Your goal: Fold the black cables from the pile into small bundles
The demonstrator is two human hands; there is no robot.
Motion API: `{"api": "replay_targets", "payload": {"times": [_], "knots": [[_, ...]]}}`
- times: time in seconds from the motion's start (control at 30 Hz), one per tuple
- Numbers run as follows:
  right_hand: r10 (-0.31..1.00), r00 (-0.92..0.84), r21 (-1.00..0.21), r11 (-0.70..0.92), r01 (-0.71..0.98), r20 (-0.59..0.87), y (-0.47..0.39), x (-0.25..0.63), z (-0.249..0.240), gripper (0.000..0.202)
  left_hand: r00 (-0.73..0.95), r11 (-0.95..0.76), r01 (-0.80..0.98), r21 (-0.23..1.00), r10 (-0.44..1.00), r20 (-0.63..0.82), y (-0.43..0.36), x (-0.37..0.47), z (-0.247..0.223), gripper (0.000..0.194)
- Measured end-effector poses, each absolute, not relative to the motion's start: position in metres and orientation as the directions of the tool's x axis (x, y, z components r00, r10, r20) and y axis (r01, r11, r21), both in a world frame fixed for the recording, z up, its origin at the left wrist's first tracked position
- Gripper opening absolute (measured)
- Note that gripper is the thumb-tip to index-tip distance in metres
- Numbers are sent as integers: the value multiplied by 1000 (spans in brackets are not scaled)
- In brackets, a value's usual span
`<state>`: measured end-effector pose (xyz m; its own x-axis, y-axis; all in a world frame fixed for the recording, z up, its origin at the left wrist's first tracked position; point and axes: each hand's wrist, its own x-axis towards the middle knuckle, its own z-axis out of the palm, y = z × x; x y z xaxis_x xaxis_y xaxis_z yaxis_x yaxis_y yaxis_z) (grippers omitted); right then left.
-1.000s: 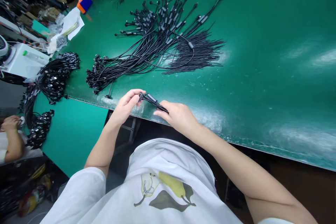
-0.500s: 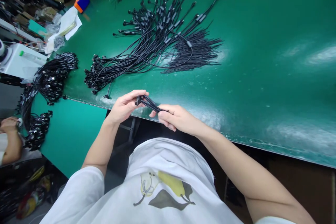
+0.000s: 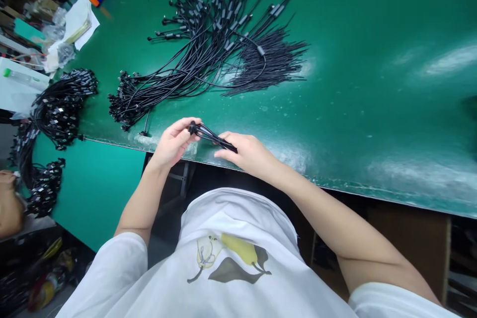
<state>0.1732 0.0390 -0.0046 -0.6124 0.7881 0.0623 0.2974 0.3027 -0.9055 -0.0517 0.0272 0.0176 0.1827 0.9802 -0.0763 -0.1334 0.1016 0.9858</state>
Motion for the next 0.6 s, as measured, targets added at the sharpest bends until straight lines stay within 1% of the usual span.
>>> {"api": "replay_targets", "payload": {"times": [0.1, 0.17, 0.27, 0.37, 0.43, 0.47, 0.5, 0.53, 0.57, 0.6], "knots": [[824, -552, -815, 404, 415, 127, 41, 174, -15, 22, 87, 147, -153, 977, 987, -135, 34, -48, 12, 43], [834, -531, -784, 426, 451, 148, 42, 176, -20, 24, 82, 171, -135, 976, 984, -161, 36, -46, 8, 45], [821, -547, -782, 446, 437, 162, 42, 181, -25, 23, 128, 208, -82, 975, 972, -197, 38, -41, 0, 46], [811, -547, -723, 503, 474, 206, 41, 194, -30, 25, 203, 191, 71, 979, 958, -202, 40, -37, -5, 50], [838, -503, -635, 509, 581, 212, 42, 214, -33, 28, 204, 78, 282, 956, 969, -140, 39, -43, -1, 53], [866, -454, -586, 484, 650, 212, 44, 230, -35, 27, 177, -9, 414, 910, 982, -71, 38, -51, 3, 53], [899, -379, -539, 435, 721, 219, 47, 250, -35, 27, 121, -86, 573, 815, 993, 19, 37, -64, 7, 51], [931, -276, -494, 362, 791, 239, 50, 275, -35, 27, 41, -119, 724, 679, 991, 130, 38, -80, 11, 49], [951, -149, -452, 263, 853, 272, 52, 303, -34, 27, -21, -118, 825, 552, 971, 239, 39, -99, 13, 48], [949, -6, -413, 143, 900, 316, 55, 334, -32, 28, -40, -108, 859, 500, 960, 276, 40, -120, 13, 48]]}}
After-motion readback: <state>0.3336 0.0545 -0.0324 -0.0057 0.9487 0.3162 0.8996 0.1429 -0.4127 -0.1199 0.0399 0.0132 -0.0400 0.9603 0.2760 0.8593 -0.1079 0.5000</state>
